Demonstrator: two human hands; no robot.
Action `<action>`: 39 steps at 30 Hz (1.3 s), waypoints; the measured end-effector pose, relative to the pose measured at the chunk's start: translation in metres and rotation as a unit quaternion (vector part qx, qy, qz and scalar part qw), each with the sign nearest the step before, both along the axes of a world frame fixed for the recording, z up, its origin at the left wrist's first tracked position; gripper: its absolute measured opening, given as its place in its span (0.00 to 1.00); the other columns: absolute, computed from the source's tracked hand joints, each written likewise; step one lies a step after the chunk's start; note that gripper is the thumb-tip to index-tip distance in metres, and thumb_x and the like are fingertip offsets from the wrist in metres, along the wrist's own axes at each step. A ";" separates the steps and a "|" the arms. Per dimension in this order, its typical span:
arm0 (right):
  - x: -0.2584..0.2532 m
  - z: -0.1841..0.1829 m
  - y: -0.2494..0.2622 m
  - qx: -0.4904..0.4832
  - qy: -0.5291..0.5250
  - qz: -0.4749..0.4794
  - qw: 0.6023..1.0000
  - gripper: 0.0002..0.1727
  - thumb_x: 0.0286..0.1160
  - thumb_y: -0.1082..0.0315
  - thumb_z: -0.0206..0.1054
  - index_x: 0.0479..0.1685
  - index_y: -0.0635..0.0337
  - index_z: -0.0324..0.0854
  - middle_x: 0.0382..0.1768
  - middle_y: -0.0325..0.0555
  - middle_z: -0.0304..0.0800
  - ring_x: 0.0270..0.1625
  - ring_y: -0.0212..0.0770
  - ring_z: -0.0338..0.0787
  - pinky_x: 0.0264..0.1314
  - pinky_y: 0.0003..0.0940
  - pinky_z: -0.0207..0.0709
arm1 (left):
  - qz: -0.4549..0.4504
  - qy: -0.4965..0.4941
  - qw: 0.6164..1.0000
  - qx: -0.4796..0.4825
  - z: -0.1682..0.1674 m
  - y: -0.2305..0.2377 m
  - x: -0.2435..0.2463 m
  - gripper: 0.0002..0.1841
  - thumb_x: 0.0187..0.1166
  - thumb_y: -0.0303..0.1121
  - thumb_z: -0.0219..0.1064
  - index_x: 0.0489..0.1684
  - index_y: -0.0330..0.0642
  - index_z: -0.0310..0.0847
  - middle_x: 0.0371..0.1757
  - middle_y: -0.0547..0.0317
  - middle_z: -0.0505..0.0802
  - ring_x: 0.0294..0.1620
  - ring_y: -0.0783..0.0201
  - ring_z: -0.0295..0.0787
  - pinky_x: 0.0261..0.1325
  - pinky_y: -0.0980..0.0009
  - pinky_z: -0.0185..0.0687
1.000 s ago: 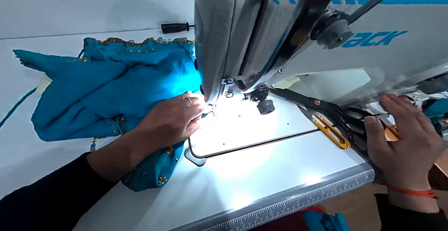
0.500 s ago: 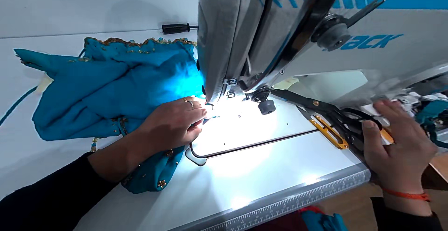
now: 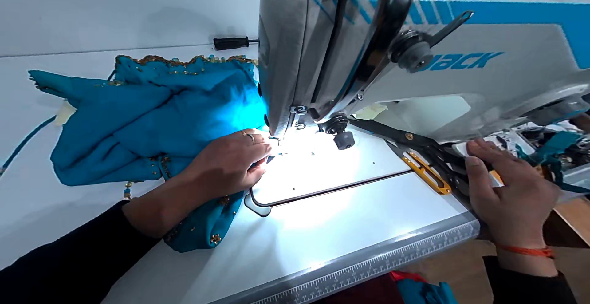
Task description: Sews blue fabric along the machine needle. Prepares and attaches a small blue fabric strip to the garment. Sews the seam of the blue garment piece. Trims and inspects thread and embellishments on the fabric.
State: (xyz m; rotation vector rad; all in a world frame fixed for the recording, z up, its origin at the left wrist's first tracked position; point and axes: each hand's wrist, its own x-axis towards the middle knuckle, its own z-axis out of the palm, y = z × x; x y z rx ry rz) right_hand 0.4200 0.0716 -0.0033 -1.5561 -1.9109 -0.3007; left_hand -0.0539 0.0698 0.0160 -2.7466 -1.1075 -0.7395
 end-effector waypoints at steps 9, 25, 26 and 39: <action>0.005 -0.002 0.002 0.030 -0.006 0.025 0.999 0.34 0.85 0.50 0.54 0.79 0.68 0.72 0.80 0.70 0.73 0.87 0.67 0.68 0.88 0.59 0.60 | 0.016 -0.016 1.000 -0.013 0.000 0.000 0.001 0.16 0.73 0.33 0.58 0.41 0.38 0.93 0.49 0.50 0.97 0.56 0.55 0.94 0.63 0.64 0.85; 0.004 0.000 -0.001 0.047 -0.005 0.036 0.998 0.34 0.85 0.51 0.56 0.79 0.71 0.72 0.80 0.72 0.73 0.86 0.68 0.68 0.86 0.58 0.62 | 0.094 -0.019 0.995 -0.039 0.008 -0.004 0.004 0.18 0.73 0.37 0.62 0.53 0.33 0.87 0.57 0.42 0.92 0.63 0.45 0.89 0.64 0.52 0.82; 0.004 0.000 -0.002 0.059 -0.006 0.038 0.998 0.33 0.84 0.52 0.56 0.77 0.72 0.73 0.79 0.73 0.74 0.85 0.68 0.70 0.85 0.58 0.63 | 0.101 -0.015 0.994 -0.041 0.008 -0.004 0.003 0.20 0.74 0.38 0.62 0.54 0.32 0.86 0.58 0.40 0.92 0.65 0.43 0.88 0.66 0.49 0.81; -0.080 0.001 -0.027 0.157 -0.018 0.201 0.967 0.23 0.85 0.55 0.58 0.63 0.66 0.82 0.68 0.62 0.86 0.79 0.55 0.79 0.81 0.46 0.71 | 0.114 -0.007 0.985 -0.130 0.007 0.000 -0.012 0.25 0.84 0.44 0.53 0.71 0.40 0.85 0.79 0.47 0.83 0.85 0.43 0.72 0.87 0.39 0.55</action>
